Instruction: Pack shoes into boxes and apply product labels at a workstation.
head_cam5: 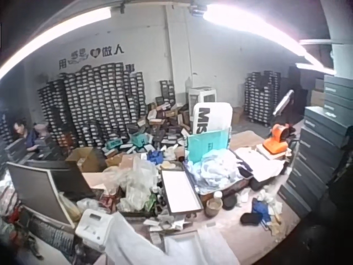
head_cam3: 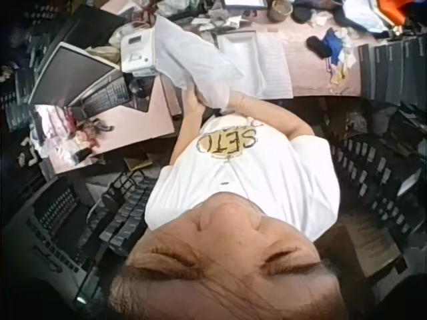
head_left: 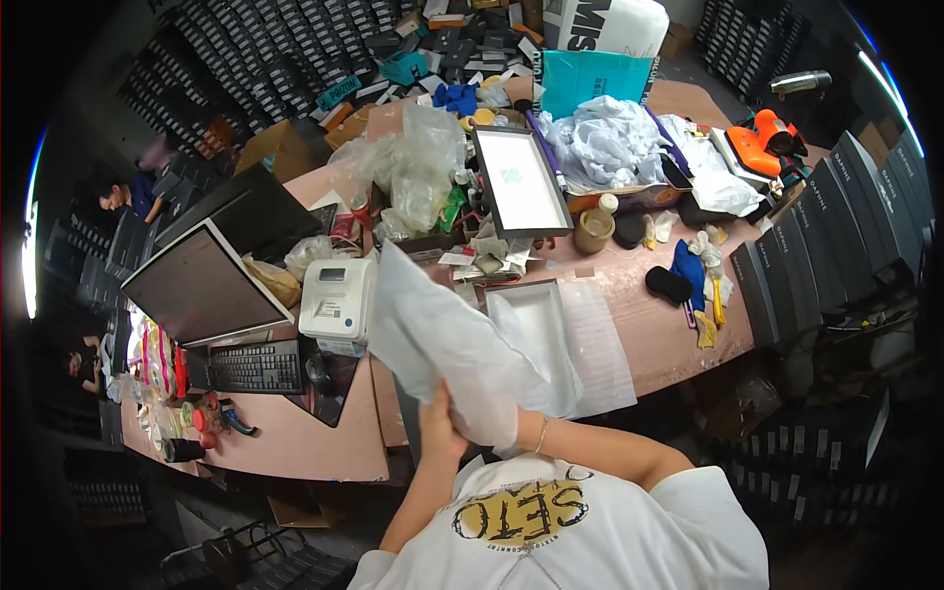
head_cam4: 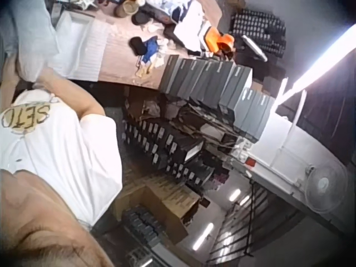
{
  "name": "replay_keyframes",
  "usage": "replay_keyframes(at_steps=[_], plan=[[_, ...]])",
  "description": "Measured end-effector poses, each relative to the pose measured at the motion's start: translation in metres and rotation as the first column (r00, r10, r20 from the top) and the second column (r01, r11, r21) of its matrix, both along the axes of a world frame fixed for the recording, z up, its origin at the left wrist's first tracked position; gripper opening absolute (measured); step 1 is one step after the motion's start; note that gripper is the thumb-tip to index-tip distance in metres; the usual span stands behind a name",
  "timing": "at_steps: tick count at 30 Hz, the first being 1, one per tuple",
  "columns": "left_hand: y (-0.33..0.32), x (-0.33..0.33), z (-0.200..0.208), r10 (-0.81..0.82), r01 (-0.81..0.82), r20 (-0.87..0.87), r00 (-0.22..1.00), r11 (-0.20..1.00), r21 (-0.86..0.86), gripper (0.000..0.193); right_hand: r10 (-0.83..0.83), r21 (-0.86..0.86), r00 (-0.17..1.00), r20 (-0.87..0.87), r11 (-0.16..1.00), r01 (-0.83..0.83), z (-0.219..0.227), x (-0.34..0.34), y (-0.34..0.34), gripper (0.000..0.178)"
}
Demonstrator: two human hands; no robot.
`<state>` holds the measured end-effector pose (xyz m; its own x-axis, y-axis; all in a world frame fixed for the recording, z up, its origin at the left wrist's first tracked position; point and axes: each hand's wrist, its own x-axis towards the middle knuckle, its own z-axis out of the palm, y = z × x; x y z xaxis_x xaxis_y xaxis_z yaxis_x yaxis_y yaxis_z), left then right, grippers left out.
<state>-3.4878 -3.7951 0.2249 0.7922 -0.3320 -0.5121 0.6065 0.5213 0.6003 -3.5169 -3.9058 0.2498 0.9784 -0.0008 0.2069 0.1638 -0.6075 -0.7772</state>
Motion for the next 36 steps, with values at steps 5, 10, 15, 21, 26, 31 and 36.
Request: replay_keyframes(at_steps=[5, 10, 15, 21, 26, 31, 36], plan=[[0.087, 0.047, -0.022, -0.214, 0.103, 0.268, 0.939, 0.921, 0.375, 0.055, 0.475, 0.545, 0.773, -0.42, 0.813, -0.204, -0.015, -0.071, -0.066, 0.039], [0.062, 0.076, 0.045, -0.87, 0.576, 0.222, 0.441, 0.463, 0.674, 0.045, 0.248, 0.809, 0.901, -0.354, 0.566, 0.162, -0.023, -0.114, -0.118, 0.077], [-0.041, 0.077, 0.003, -0.413, 0.306, 0.297, 0.861, 0.887, 0.347, 0.074, -0.034, 0.496, 0.844, -0.536, 0.796, 0.347, -0.008, -0.099, -0.107, 0.072], [-0.148, -0.013, -0.137, -0.67, 0.425, 0.144, 0.728, 0.606, 0.672, 0.079, -0.353, -0.18, 0.907, -0.229, 0.931, 0.317, -0.206, -0.081, -0.11, 0.066], [-0.138, -0.015, -0.177, -0.675, 0.372, 0.188, 0.714, 0.592, 0.715, 0.085, -0.087, 0.336, 0.679, -0.729, 0.819, 0.466, -0.026, -0.09, -0.15, 0.038], [-0.149, -0.015, -0.194, -0.67, 0.427, 0.21, 0.712, 0.651, 0.628, 0.084, -0.569, -0.195, 0.716, -0.403, 0.818, 0.541, -0.133, -0.163, -0.235, 0.028], [-0.138, -0.016, -0.127, -0.734, 0.142, 0.378, 0.564, 0.538, 0.831, 0.07, -0.316, -0.133, 0.928, -0.196, 0.946, 0.294, -0.135, -0.115, -0.183, 0.061]])
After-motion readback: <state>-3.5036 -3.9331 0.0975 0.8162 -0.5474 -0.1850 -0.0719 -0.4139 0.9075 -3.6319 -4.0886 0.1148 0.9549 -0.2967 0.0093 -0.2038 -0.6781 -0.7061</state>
